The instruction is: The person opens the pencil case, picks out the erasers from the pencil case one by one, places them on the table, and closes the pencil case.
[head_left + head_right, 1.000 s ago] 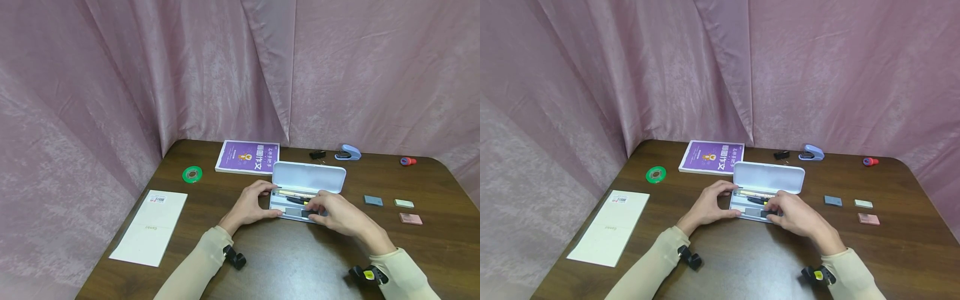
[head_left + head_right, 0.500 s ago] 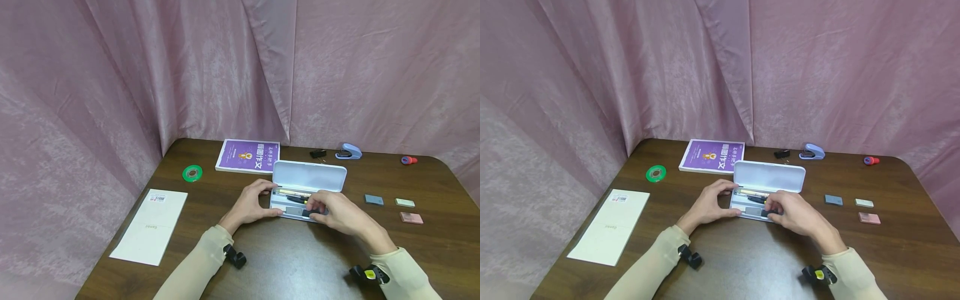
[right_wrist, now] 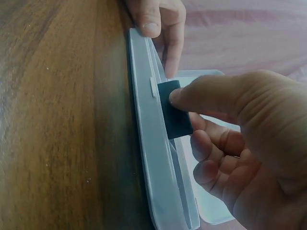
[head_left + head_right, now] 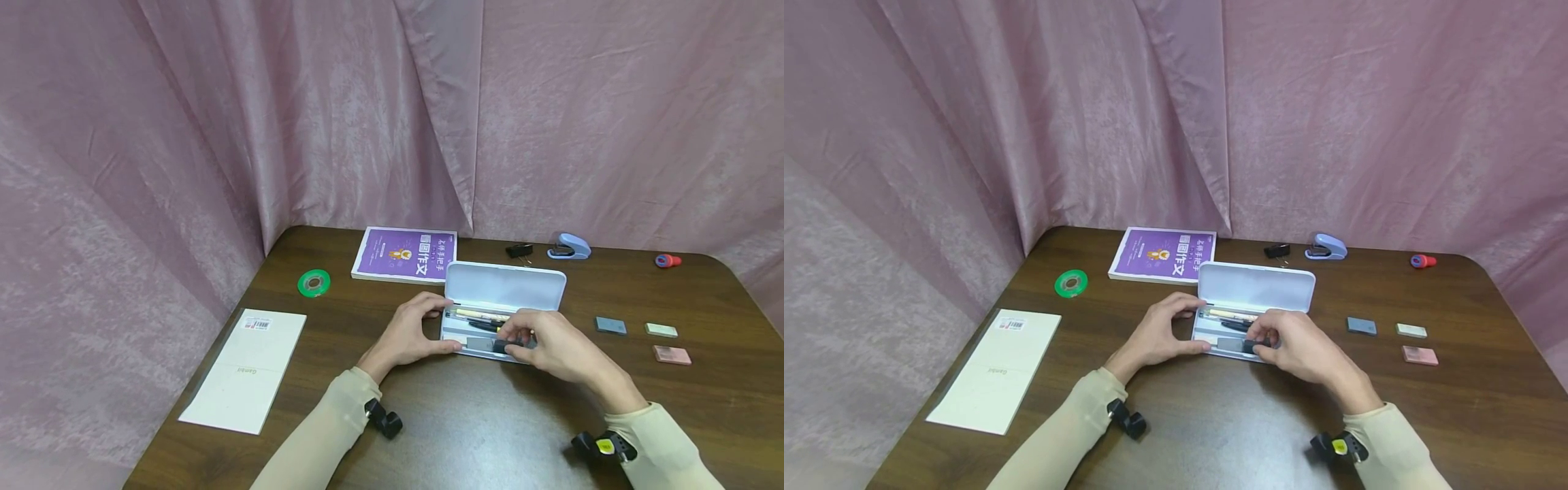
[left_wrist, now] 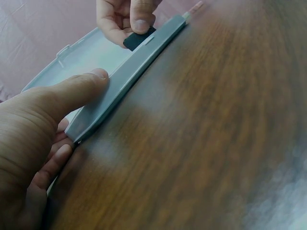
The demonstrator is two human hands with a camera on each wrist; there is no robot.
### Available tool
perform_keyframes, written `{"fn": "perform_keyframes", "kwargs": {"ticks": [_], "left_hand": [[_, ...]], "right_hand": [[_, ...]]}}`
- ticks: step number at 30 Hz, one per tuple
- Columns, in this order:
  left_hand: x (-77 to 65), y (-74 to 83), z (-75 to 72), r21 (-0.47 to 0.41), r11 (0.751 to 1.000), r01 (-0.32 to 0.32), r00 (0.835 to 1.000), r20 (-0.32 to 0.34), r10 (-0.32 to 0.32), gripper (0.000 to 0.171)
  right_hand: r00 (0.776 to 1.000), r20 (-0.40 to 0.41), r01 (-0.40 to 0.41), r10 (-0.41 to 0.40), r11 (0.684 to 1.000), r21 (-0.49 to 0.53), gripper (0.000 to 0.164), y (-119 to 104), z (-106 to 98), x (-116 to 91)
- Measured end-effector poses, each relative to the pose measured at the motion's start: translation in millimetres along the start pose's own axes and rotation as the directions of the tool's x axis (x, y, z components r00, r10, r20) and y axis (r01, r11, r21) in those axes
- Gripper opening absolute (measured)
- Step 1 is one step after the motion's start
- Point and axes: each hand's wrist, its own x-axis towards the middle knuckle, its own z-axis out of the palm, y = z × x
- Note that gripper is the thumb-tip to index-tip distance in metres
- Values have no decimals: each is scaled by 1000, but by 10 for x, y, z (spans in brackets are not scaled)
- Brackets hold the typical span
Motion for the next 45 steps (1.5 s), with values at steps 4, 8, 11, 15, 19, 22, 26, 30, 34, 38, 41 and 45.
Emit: {"fn": "perform_keyframes", "kwargs": {"ticks": [4, 8, 11, 15, 19, 22, 26, 30, 34, 38, 41, 45], "left_hand": [[-5, -1, -5, 2, 1000, 6, 1000, 0, -6, 78], [-13, -6, -7, -2, 1000, 10, 1000, 2, -10, 78], [-13, -7, -10, -5, 1000, 9, 1000, 2, -9, 77], [-15, -3, -11, -5, 1000, 9, 1000, 5, -9, 78], [-11, -2, 2, -1, 1000, 14, 1000, 8, -14, 79], [-6, -5, 12, 3, 1000, 14, 1000, 9, -14, 78], [-1, -8, 15, 0, 1000, 13, 1000, 8, -13, 78], [0, -4, 11, 13, 1000, 20, 1000, 8, -20, 78], [-1, -7, 7, 19, 999, 28, 1000, 12, -28, 78], [-4, -18, 8, 19, 999, 36, 999, 13, -36, 78], [-6, -20, 9, 17, 999, 38, 999, 14, -38, 78], [-5, -11, 9, 16, 999, 32, 999, 13, -32, 78]], "right_hand": [[999, -39, 31, -30, 999, 12, 23, 16, -40, -7], [997, -69, 25, -23, 1000, 19, 26, 33, -119, -31], [995, -95, 19, -17, 1000, 19, 27, 46, -212, -64], [991, -133, 18, -14, 999, 27, 27, 72, -371, -123], [985, -173, 0, 6, 999, 33, 29, 129, -518, -205], [978, -208, -8, 12, 1000, 18, 32, 200, -605, -274], [967, -255, -18, 12, 1000, -23, 32, 328, -712, -375], [959, -277, -68, 53, 997, -46, 31, 474, -798, -500], [955, -277, -117, 103, 992, -35, 30, 611, -839, -630], [954, -272, -141, 127, 990, -32, 27, 722, -839, -734], [951, -278, -150, 133, 988, -40, 27, 790, -815, -801], [946, -295, -157, 133, 986, -60, 28, 877, -784, -878]]}}
